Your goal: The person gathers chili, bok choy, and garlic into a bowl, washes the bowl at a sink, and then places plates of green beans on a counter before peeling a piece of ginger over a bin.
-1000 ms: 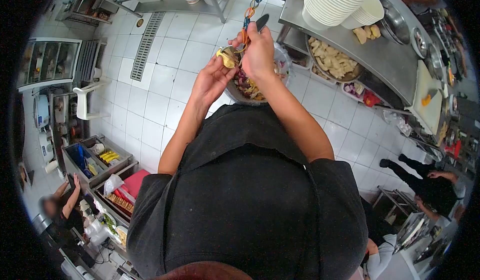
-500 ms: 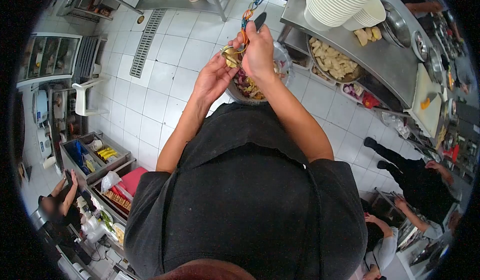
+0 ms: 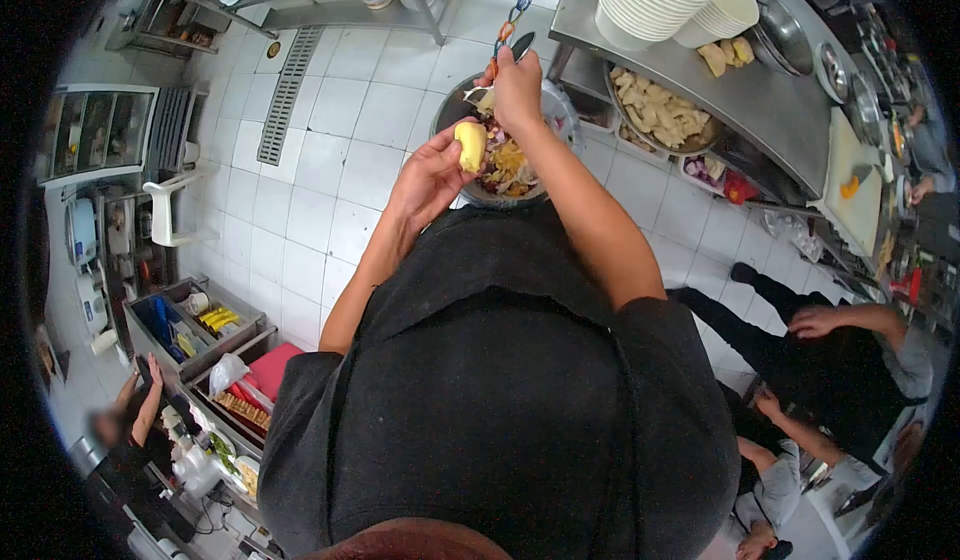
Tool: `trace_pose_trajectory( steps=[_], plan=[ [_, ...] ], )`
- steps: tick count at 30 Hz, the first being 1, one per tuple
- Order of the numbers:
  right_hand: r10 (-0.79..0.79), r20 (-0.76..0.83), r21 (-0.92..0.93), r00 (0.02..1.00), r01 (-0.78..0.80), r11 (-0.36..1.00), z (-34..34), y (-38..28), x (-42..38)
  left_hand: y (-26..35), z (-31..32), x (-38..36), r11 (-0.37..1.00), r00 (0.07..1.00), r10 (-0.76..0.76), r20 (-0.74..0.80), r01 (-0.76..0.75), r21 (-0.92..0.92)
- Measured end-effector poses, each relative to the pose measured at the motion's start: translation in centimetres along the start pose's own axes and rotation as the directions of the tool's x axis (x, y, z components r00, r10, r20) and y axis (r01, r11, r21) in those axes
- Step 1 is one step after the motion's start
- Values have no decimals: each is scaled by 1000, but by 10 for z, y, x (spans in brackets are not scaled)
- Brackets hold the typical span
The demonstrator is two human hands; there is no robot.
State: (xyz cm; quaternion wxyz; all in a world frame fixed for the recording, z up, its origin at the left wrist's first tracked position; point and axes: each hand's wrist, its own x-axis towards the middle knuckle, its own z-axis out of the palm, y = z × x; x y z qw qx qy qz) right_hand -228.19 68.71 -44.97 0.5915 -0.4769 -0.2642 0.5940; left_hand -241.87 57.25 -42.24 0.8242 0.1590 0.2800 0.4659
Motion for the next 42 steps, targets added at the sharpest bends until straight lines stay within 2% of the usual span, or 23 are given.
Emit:
trace_pose_trajectory(
  steps=[3, 6, 7, 9, 15, 21, 27, 30, 32, 33, 36, 39, 42],
  plan=[
    [-99, -58, -316, 993, 76, 946, -2, -6, -1, 7, 4, -2, 1000, 1000, 20, 6, -20, 16],
    [-192, 38, -315, 981, 194, 929, -2, -16, -7, 12, 2, -3, 999, 1000, 27, -2, -27, -22],
    [-198, 68, -267, 978, 209, 941, 2, -21, -10, 14, 1, -3, 999, 1000, 23, -3, -23, -33],
    [-217, 115, -170, 969, 234, 957, 8, -34, -18, 18, 4, -5, 997, 998, 53, -22, -52, 58],
    [-208, 228, 150, 951, 177, 973, 23, -54, -44, 18, 15, -1, 963, 980, 163, -115, -132, 237],
    [-167, 313, 254, 935, 87, 963, 28, -54, -58, 14, 17, 7, 921, 966, 213, -149, -148, 361],
    [-187, 258, 220, 948, 130, 967, 25, -45, -58, 10, 16, 6, 910, 970, 204, -133, -138, 390],
    [-163, 249, 240, 955, 102, 965, 24, -44, -57, 7, 12, 5, 886, 970, 206, -128, -129, 445],
    [-207, 205, 187, 957, 169, 968, 22, -37, -50, 9, 12, 4, 885, 975, 197, -107, -130, 447],
    [-228, 178, 157, 957, 201, 967, 18, -33, -47, 8, 13, 1, 897, 978, 187, -88, -134, 421],
    [-120, -24, -122, 992, 117, 986, -12, 5, -12, 4, 18, -8, 897, 986, 157, -63, -116, 427],
    [-175, 3, -236, 984, 171, 957, -20, 2, -18, 9, 9, -3, 922, 984, 153, -89, -110, 372],
    [-186, 67, -43, 980, 190, 981, -7, -20, -22, 10, 7, 1, 940, 979, 165, -121, -119, 321]
  ],
)
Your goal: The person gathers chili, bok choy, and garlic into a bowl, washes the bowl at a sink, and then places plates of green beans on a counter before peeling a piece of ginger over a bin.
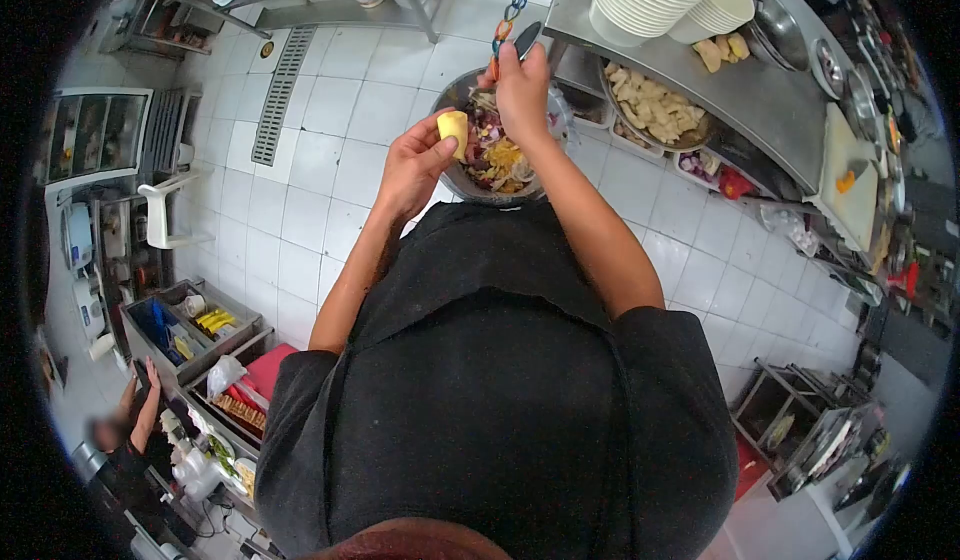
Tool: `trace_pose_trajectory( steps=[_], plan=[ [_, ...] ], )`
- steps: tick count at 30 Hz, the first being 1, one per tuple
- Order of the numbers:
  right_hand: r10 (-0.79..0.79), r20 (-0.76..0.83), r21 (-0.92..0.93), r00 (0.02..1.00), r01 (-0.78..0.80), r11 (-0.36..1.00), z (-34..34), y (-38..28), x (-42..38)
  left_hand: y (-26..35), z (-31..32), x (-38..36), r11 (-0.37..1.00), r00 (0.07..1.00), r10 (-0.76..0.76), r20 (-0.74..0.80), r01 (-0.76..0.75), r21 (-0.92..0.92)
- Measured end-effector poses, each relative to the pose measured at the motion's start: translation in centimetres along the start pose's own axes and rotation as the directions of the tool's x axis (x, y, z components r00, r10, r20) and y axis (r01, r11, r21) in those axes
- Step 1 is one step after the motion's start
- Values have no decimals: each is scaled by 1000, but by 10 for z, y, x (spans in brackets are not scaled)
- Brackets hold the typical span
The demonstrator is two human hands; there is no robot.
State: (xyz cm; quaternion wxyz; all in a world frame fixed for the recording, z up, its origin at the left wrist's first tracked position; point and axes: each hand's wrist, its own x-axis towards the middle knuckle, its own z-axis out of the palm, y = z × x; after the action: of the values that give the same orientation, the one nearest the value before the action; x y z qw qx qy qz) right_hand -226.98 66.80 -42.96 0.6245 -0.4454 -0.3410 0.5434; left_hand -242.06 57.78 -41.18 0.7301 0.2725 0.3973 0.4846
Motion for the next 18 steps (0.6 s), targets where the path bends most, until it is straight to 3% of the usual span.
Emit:
trace_pose_trajectory(
  steps=[5, 7, 14, 18],
  plan=[
    [49, 105, 316, 993, -80, 946, 21, -40, -13, 3, 2, 11, 985, 996, 75, -44, -67, 159],
    [71, 119, 351, 990, -109, 930, 26, -45, -17, 2, 8, 14, 967, 988, 142, -59, -126, 222],
    [81, 99, 394, 992, -114, 912, 26, -36, -16, 5, 20, 16, 963, 988, 133, -84, -108, 249],
    [109, -26, 306, 994, -96, 947, 9, -16, -6, -1, 18, 10, 967, 994, 103, -44, -90, 239]
  ],
)
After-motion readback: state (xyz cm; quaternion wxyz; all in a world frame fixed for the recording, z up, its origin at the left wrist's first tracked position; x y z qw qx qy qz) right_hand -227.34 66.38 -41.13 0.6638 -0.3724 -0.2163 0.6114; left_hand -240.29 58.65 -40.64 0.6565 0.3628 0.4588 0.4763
